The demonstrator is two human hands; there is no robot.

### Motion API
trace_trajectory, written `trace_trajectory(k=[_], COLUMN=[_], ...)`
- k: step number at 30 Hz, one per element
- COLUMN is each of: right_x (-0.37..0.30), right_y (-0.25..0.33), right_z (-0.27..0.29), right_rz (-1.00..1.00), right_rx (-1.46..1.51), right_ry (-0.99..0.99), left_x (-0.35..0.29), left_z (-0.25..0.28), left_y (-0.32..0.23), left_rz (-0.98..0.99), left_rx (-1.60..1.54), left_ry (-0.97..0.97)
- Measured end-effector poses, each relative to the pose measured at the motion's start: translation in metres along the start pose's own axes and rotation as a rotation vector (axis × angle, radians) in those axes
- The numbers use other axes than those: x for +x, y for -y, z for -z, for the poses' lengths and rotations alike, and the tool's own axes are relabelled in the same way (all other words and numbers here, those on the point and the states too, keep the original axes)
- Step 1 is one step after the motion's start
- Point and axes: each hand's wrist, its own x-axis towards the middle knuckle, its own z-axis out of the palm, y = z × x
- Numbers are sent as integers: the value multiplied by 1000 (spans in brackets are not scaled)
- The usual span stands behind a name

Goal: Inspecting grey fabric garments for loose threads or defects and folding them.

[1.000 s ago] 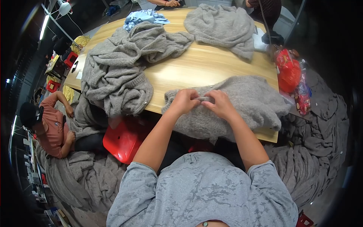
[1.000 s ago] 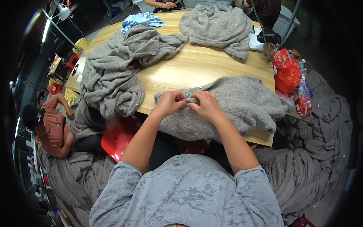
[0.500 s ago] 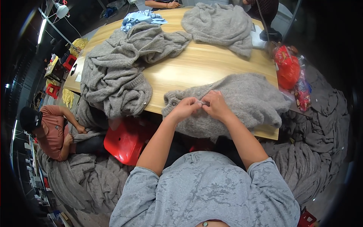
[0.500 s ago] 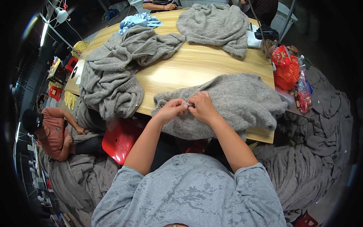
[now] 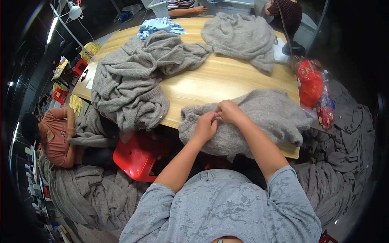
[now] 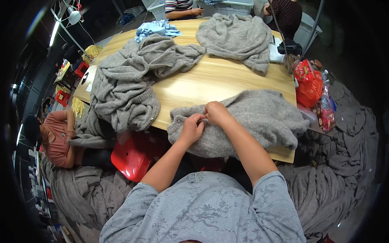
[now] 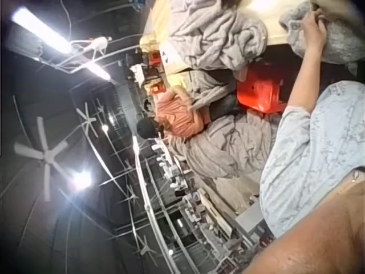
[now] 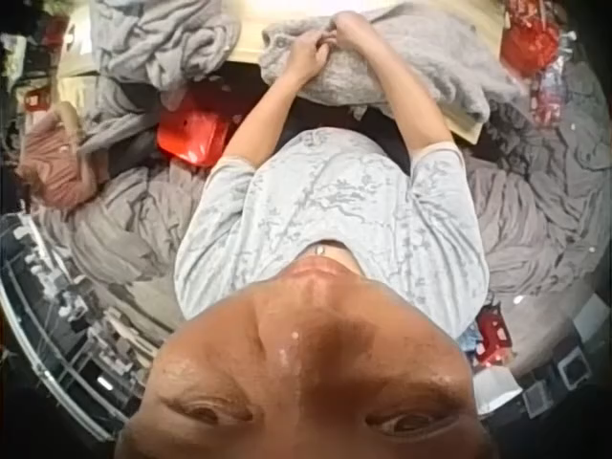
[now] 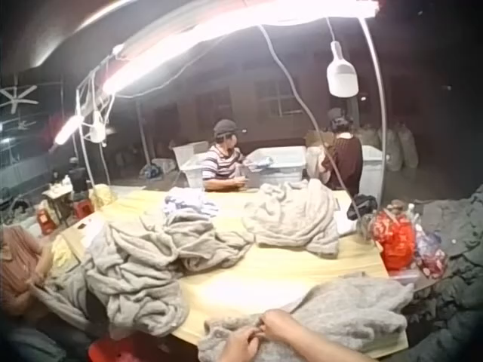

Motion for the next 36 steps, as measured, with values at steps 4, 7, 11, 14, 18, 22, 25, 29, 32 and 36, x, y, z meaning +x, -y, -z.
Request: trace_trajectory(k=[4, 7, 11, 14, 18, 22, 25, 29, 32, 36], right_x=[0, -2, -12, -16, -15, -23, -35, -42, -41, -39], right_y=[-5, -8, -9, -13, -16, -7, 2, 8, 10, 12], right_z=[7, 13, 9, 6, 1, -5, -4, 3, 6, 2], right_rz=[-189, -292, -352, -409, -355, -100, -47, 16, 69, 109], right_rx=[-51, 437, 709, 712, 531, 242, 77, -82, -115, -151], right_ry=[61, 95, 43, 96, 147, -4, -50, -35, -14, -12], left_x=[1, 2, 1, 0, 6, 15, 17, 18, 19, 20], left_z=[-3, -5, -7, -6, 2, 9, 9, 9, 9, 9], left_y=[-1, -1, -1, 0, 7, 13, 12, 8, 11, 20], left_rz=[25, 4, 22, 59, 102, 185, 209, 241, 269, 337], left_rx=[30, -34, -43, -76, -9, -2, -80, -113, -130, -208], left_ry=[-23, -89, -104, -88, 138, 288, 294, 358, 365, 385])
